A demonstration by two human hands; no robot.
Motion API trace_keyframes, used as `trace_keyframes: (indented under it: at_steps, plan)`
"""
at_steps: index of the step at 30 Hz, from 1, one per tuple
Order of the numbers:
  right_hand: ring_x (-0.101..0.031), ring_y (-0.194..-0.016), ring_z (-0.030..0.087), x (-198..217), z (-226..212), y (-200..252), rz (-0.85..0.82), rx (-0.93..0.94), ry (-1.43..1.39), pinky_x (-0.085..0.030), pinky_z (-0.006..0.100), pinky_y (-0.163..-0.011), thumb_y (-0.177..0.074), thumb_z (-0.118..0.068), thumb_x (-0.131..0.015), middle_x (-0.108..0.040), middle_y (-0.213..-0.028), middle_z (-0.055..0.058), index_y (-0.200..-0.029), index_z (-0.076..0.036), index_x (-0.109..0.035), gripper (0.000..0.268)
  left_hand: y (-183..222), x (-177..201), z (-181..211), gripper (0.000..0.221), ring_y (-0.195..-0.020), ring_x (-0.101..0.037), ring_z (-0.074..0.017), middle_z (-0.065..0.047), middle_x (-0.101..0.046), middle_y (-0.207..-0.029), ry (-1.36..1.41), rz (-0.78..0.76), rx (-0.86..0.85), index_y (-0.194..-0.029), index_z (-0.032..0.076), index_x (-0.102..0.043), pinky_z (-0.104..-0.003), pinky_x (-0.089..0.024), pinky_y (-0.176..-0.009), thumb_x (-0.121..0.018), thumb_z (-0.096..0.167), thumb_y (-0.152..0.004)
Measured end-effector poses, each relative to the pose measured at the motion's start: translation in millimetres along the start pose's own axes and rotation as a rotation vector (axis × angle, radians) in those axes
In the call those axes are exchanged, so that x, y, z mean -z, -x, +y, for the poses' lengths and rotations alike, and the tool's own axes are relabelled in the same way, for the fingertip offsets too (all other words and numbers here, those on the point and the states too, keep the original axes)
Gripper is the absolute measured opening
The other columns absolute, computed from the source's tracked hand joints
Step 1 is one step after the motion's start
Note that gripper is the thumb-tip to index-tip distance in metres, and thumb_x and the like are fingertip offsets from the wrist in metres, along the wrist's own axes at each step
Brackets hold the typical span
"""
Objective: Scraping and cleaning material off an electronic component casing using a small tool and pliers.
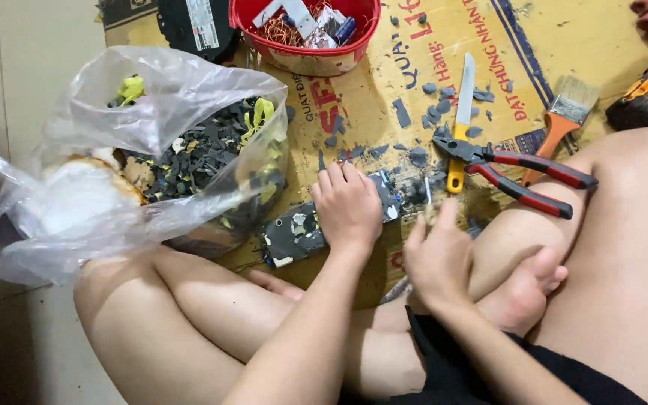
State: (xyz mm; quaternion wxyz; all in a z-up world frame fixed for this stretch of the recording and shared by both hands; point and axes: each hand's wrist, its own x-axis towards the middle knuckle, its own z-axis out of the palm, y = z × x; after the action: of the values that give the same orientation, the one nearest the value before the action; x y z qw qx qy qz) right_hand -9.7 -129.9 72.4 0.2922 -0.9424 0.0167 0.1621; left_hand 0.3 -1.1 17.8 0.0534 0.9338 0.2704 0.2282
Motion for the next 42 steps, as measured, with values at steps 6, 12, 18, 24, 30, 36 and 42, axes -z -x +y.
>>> trace_keyframes:
  at_steps: [6,12,18,24,30,36,42]
  plan:
    - [-0.073,-0.089,0.038,19,2,-1,0.032,0.059,-0.175,-0.058,0.045,-0.073,-0.084,-0.028,-0.073,-0.076,-0.085,0.018,-0.107,-0.022,-0.074,0.024,1,0,-1,0.015,-0.082,-0.058,-0.0310,-0.010,-0.056,-0.084,-0.011,-0.019,-0.012,-0.087,0.005,-0.060,-0.043,-0.044,-0.071,-0.055,0.019,-0.089]
    - [-0.074,-0.083,0.038,23,22,-21,0.050,0.158,-0.076,-0.058,0.048,-0.072,-0.083,-0.026,-0.072,-0.076,-0.085,0.017,-0.107,-0.018,-0.076,0.025,1,-2,-3,0.017,-0.085,-0.058,-0.0298,-0.009,-0.057,-0.087,-0.021,-0.082,0.003,-0.090,0.006,-0.061,-0.043,-0.044,-0.074,-0.051,0.020,-0.092]
    - [-0.075,-0.079,0.033,38,14,-18,0.027,0.263,-0.195,-0.058,0.043,-0.067,-0.079,-0.021,-0.076,-0.075,-0.079,0.015,-0.102,-0.018,-0.079,0.023,1,0,-3,0.019,-0.085,-0.058,-0.0292,-0.009,-0.058,-0.087,-0.014,-0.126,0.016,-0.090,0.006,-0.061,-0.042,-0.044,-0.075,-0.049,0.021,-0.094]
    - [-0.073,-0.076,0.038,14,30,-23,0.026,0.314,0.025,-0.059,0.049,-0.069,-0.080,-0.034,-0.073,-0.074,-0.073,0.013,-0.100,-0.026,-0.076,0.022,2,-3,-4,0.019,-0.085,-0.057,-0.0282,-0.007,-0.056,-0.087,-0.023,-0.127,0.014,-0.089,0.008,-0.059,-0.041,-0.044,-0.075,-0.048,0.022,-0.094]
    - [-0.071,-0.064,0.042,-4,28,-2,0.137,0.472,0.408,-0.060,0.053,-0.065,-0.077,-0.028,-0.068,-0.069,-0.077,0.015,-0.123,-0.028,-0.065,0.046,1,-4,-3,0.017,-0.084,-0.058,-0.0297,-0.009,-0.056,-0.086,-0.017,-0.074,0.008,-0.088,0.006,-0.059,-0.043,-0.044,-0.074,-0.052,0.021,-0.092]
    - [-0.071,-0.064,0.038,-8,29,3,0.131,0.455,0.445,-0.060,0.050,-0.064,-0.076,-0.027,-0.064,-0.062,-0.075,0.009,-0.119,-0.030,-0.059,0.043,2,-8,-4,0.015,-0.084,-0.057,-0.0313,-0.010,-0.056,-0.084,-0.003,-0.038,0.005,-0.087,0.006,-0.059,-0.044,-0.044,-0.072,-0.053,0.020,-0.089]
    - [-0.072,-0.065,0.039,-11,33,-8,0.107,0.509,0.487,-0.060,0.050,-0.064,-0.079,-0.027,-0.067,-0.063,-0.077,0.011,-0.116,-0.026,-0.055,0.039,3,-12,-3,0.015,-0.082,-0.058,-0.0319,-0.011,-0.056,-0.084,0.005,0.012,0.005,-0.086,0.006,-0.059,-0.045,-0.045,-0.072,-0.055,0.020,-0.088]
